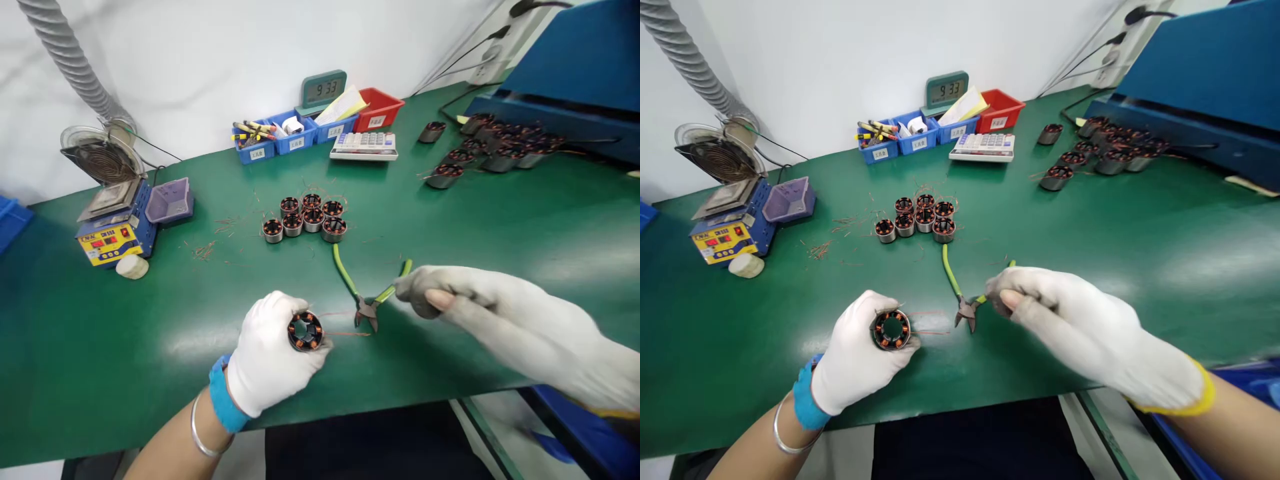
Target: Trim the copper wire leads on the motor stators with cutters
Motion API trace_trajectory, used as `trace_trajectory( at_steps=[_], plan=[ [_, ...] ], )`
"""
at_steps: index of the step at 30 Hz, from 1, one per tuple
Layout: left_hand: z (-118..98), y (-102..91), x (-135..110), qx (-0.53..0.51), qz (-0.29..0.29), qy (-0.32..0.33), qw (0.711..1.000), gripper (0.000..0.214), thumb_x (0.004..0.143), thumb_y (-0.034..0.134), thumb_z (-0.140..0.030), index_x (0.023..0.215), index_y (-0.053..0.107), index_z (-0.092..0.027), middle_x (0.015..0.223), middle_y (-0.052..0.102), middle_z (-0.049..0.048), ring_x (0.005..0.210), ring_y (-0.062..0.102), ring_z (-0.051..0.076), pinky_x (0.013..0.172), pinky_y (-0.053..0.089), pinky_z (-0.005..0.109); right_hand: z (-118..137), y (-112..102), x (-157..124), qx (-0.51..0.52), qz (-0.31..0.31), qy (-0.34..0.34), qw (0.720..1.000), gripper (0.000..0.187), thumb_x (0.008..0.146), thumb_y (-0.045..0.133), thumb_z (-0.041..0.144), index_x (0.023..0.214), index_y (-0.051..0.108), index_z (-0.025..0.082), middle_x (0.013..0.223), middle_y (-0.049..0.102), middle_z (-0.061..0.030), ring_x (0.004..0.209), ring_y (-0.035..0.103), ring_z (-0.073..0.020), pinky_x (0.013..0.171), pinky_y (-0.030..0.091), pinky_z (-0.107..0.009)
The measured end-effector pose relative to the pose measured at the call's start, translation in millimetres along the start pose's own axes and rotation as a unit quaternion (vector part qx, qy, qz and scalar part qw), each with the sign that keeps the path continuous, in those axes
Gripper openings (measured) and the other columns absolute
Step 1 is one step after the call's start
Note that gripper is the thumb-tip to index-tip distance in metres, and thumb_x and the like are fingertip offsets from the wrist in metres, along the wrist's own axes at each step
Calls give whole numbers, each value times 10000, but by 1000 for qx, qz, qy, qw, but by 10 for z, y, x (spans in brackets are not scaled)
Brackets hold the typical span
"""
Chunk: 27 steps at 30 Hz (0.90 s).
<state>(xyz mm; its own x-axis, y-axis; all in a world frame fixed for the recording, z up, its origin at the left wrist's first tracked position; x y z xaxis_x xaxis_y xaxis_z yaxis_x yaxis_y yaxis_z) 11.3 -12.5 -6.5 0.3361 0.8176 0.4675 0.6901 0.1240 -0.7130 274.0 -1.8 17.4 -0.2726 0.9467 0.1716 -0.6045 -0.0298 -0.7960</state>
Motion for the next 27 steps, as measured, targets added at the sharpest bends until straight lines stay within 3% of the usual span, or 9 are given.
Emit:
trace_trajectory(
  at_steps=[3, 4, 6, 10, 14, 17, 21, 24, 27],
  plan=[
    [-19, 26, 0, 9, 17, -14, 1000, 291, 726, 738, -258, 958, 568, -212, 836, 650, 25, 728, 647, 206, 666, 528, 345, 244, 125, 24, -146, -40, -247, 957, 232, 938, 508, 261, 1013, 716, 193, 1023, 756, -133, 1085, 675, -319, 1003, 511, -527],
    [-23, 32, -2, 12, 20, -16, 1000, 290, 725, 739, -259, 954, 566, -213, 834, 648, 24, 730, 647, 206, 669, 528, 347, 329, 222, 51, -196, -36, -304, 932, 234, 913, 523, 210, 1034, 720, 173, 1015, 755, -136, 1087, 670, -320, 1047, 475, -559],
    [-21, 42, -9, 15, 33, -13, 999, 283, 734, 736, -265, 956, 566, -216, 839, 649, 23, 743, 649, 207, 683, 530, 349, 412, 392, 126, -272, -28, -348, 897, 238, 907, 507, 126, 985, 729, 159, 963, 752, -122, 1020, 685, -282, 1083, 446, -544],
    [35, 79, -20, 16, 64, -29, 997, 315, 714, 746, -282, 972, 575, -223, 858, 669, 28, 759, 658, 220, 699, 536, 364, 207, 359, 187, -367, 0, -322, 873, 319, 904, 453, 45, 775, 704, 192, 822, 737, -89, 862, 699, -234, 1095, 442, -494],
    [97, 163, -18, 31, 98, -82, 991, 347, 683, 765, -311, 964, 581, -222, 892, 685, 39, 779, 674, 240, 710, 550, 377, 72, 138, 77, -317, -25, -315, 894, 301, 959, 446, 141, 883, 735, 169, 887, 757, -134, 823, 703, -259, 964, 523, -505],
    [97, 215, -4, 63, 128, -91, 986, 324, 682, 767, -323, 929, 587, -215, 877, 681, 50, 790, 671, 265, 719, 551, 401, 238, 308, 6, -276, -28, -313, 908, 252, 940, 492, 208, 969, 742, 188, 952, 759, -133, 971, 683, -313, 1034, 454, -617],
    [98, 175, 44, 86, 155, -112, 978, 294, 688, 763, -309, 894, 578, -209, 880, 673, 49, 812, 658, 267, 751, 548, 419, 307, 582, 80, -336, 52, -297, 892, 383, 834, 450, 12, 713, 697, 278, 733, 714, -27, 809, 675, -238, 1149, 371, -571],
    [119, 73, 95, 117, 192, -142, 964, 284, 685, 767, -316, 862, 574, -206, 873, 653, 46, 815, 640, 271, 763, 543, 441, -28, 411, 158, -348, 50, -233, 907, 330, 857, 471, 89, 703, 702, 269, 752, 726, -68, 814, 682, -278, 1099, 404, -620],
    [123, -16, 124, 106, 221, -157, 957, 424, 612, 832, -361, 935, 615, -193, 963, 666, 78, 902, 640, 313, 821, 543, 490, -430, 151, 131, -288, 10, -209, 935, 262, 911, 498, 215, 914, 759, 193, 991, 756, -163, 986, 684, -336, 1041, 460, -582]
  ],
)
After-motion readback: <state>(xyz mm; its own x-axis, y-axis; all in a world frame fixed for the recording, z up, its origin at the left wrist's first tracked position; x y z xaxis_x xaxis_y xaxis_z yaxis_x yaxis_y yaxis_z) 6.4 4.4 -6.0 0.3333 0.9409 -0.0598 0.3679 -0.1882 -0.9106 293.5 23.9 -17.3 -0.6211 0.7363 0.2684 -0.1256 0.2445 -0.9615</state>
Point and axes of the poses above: each hand's wrist, its own x-axis towards the middle knuckle, its own y-axis out of the palm, z = x × y, the point moved 2 cm from there along x, towards the middle knuckle
